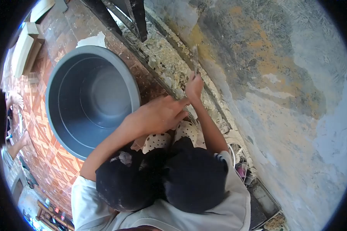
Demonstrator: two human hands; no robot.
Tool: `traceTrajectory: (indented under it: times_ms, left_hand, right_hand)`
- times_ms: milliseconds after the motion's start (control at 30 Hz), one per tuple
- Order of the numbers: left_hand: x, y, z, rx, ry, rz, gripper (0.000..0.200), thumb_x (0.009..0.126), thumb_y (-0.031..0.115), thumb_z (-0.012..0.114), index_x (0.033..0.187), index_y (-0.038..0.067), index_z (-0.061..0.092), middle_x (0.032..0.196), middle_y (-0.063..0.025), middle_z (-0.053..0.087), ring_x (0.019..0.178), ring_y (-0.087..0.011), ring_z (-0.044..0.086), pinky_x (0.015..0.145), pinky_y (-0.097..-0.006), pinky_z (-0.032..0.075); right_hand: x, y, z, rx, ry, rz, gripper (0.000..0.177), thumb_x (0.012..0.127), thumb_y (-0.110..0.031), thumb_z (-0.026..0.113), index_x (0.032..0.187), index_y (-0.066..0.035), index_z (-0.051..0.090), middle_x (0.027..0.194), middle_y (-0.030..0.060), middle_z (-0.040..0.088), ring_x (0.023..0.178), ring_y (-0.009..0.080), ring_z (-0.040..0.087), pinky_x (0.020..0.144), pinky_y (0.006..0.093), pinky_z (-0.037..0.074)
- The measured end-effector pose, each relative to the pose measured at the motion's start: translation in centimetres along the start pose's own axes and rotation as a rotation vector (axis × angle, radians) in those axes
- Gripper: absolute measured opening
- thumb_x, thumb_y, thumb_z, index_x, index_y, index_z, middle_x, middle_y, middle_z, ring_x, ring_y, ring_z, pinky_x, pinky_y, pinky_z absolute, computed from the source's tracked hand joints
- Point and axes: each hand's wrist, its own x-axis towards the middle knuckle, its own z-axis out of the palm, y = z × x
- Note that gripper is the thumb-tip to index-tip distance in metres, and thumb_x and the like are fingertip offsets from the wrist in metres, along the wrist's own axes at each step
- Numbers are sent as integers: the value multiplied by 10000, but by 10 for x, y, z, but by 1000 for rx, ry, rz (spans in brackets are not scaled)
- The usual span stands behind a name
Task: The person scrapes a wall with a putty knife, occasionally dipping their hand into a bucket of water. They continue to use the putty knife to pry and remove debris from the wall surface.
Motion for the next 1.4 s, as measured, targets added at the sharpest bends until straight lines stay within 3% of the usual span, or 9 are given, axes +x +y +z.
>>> traceTrajectory:
  times_ms: [167, 300, 500, 633, 767, 867, 967, 1200, 1400]
  left_hand:
    - [4, -2, 11, 71, -13, -10, 309, 925, 218, 496, 1103, -32, 519, 813, -263, 605, 847, -426, 595, 792, -497, 458]
    - [0, -4, 4, 59, 23, 18, 318, 926, 221, 495, 1107, -40, 514, 826, -264, 605, 864, -429, 590, 798, -497, 453]
    - [4, -3, 10, 52, -30, -14, 320, 933, 232, 490, 1119, -28, 511, 834, -270, 601, 876, -432, 582, 800, -495, 448]
    - [-1, 1, 3, 46, 14, -33, 321, 933, 242, 494, 1111, -24, 512, 838, -272, 599, 881, -436, 578, 798, -498, 449]
    - [2, 0, 1, 117, 3, 12, 326, 941, 249, 485, 1113, -28, 505, 881, -282, 591, 907, -436, 570, 812, -495, 445]
    - [0, -4, 7, 53, 65, 117, 329, 947, 250, 477, 1120, -29, 504, 904, -286, 588, 919, -436, 568, 816, -494, 445]
    - [0, -1, 4, 35, 44, 51, 337, 949, 250, 474, 1140, -26, 505, 903, -282, 590, 914, -439, 570, 811, -493, 448]
    - [1, 1, 4, 95, -29, -53, 358, 943, 252, 485, 1173, -21, 504, 868, -272, 598, 889, -439, 579, 804, -494, 453]
    - [4, -2, 5, 87, -16, -32, 359, 933, 248, 497, 1169, -22, 503, 816, -263, 600, 853, -440, 584, 782, -492, 460]
  right_hand:
    - [25, 0, 3, -161, 62, -242, 412, 968, -307, 441, 944, 88, 558, 789, 316, 599, 786, 483, 587, 694, 530, 445]
    - [-20, 40, -32, 35, 20, 64, 420, 967, -312, 436, 886, 78, 568, 833, 320, 604, 833, 489, 579, 735, 532, 445]
    - [9, 0, 2, -148, 52, -63, 394, 970, -287, 433, 895, 81, 554, 832, 321, 607, 832, 484, 590, 726, 530, 449]
    - [-36, 19, -21, 61, 107, 138, 368, 975, -264, 419, 883, 70, 541, 784, 308, 599, 776, 488, 576, 676, 533, 435]
    - [-35, 30, 71, 17, 343, 50, 346, 974, -276, 417, 906, 53, 499, 678, 258, 580, 631, 460, 561, 552, 515, 404]
    - [-42, 3, 78, -78, 364, -14, 314, 965, -260, 427, 912, 44, 488, 650, 243, 572, 608, 446, 565, 530, 502, 394]
    - [-35, 27, 46, 183, 162, 87, 290, 961, -236, 436, 895, 41, 491, 644, 231, 570, 602, 431, 567, 529, 486, 406]
    - [-25, 48, -42, -99, -66, -67, 357, 972, -266, 427, 981, 72, 542, 722, 286, 602, 686, 454, 594, 632, 493, 452]
    - [-3, 33, -22, -176, -12, -101, 373, 974, -277, 423, 1008, 75, 544, 794, 324, 601, 799, 486, 589, 705, 530, 439]
